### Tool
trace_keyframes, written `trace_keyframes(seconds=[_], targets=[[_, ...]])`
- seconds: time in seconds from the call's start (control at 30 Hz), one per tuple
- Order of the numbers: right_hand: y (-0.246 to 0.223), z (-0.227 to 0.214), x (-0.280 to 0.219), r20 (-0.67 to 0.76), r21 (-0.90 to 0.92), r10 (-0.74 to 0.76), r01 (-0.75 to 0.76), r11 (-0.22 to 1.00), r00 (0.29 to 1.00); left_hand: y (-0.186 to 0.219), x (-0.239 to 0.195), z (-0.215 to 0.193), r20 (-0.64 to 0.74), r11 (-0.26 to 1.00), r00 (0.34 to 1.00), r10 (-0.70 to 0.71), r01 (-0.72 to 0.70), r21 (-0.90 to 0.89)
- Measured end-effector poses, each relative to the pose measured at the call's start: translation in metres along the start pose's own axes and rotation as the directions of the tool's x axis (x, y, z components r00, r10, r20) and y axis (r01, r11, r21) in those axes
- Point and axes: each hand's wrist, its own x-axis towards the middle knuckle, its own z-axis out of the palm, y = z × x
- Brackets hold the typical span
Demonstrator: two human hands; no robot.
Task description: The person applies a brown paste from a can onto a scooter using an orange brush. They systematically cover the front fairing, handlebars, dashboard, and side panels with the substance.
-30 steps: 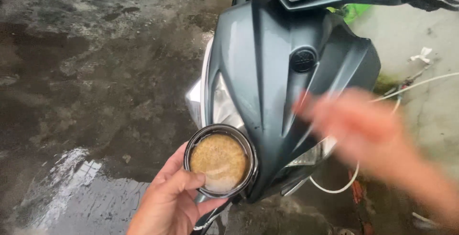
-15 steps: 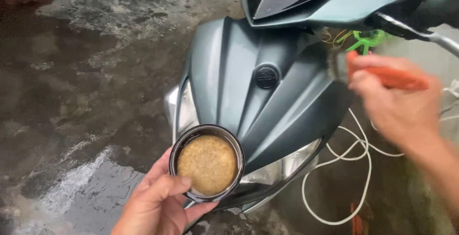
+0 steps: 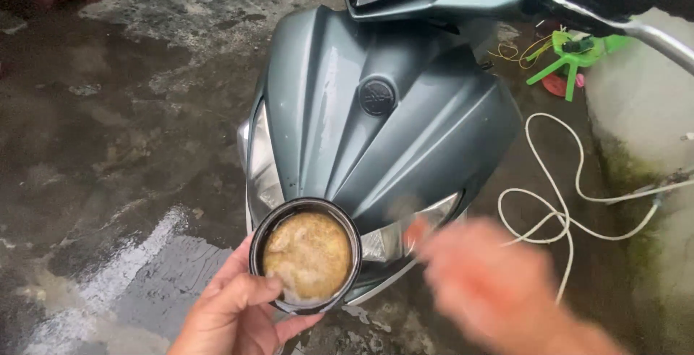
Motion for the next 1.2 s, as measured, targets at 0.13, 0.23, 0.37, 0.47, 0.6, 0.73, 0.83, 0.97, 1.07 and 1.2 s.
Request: trace_keyframes(seconds=[0.13,0.23,0.37,0.47,0.6,0.73,0.83,0.97,1.07,1.2], targets=[[0.022,-0.008,0.012,0.012,0.01,0.044,-0.044,0.999,0.999,-0.005,0.0,-0.003,-0.021,1.0,1.0,-0.011,0.012,0.017],[0.035,-0.032,0.026,0.027,0.008,0.081,-0.082,0.997,0.996,-0.008,-0.008,0.006,-0.035,0.999,0.999,-0.031,0.032,0.027],[0.019,0.011,-0.023,0.037,0.02,0.112,-0.113,0.993,0.993,-0.009,-0.013,0.004,-0.053,0.999,0.998,-0.031,0.033,0.037],[0.001,0.032,-0.051,0.041,0.026,0.129,-0.13,0.991,0.991,-0.012,-0.01,0.002,-0.059,0.999,0.998,-0.028,0.031,0.041],[0.015,0.019,-0.044,0.06,0.047,0.162,-0.165,0.985,0.985,-0.016,0.0,-0.015,-0.089,0.998,0.996,-0.028,0.032,0.049],[0.018,0.014,-0.052,0.073,0.051,0.15,-0.154,0.987,0.986,-0.019,-0.001,-0.012,-0.087,1.0,0.996,-0.012,0.014,0.024],[0.021,0.015,-0.053,0.077,0.052,0.152,-0.156,0.986,0.985,-0.02,-0.001,-0.008,-0.086,1.0,0.996,-0.005,0.006,0.016],[0.027,-0.004,-0.013,0.091,0.059,0.156,-0.161,0.985,0.984,-0.018,-0.004,-0.006,-0.093,1.0,0.996,0.004,-0.004,0.003],[0.012,-0.009,-0.002,0.088,0.047,0.156,-0.16,0.986,0.984,-0.018,-0.002,-0.001,-0.077,1.0,0.997,0.007,-0.007,-0.006],[0.007,-0.017,0.032,0.101,0.047,0.161,-0.166,0.985,0.982,-0.012,-0.004,0.004,-0.079,1.0,0.997,0.01,-0.011,-0.02]])
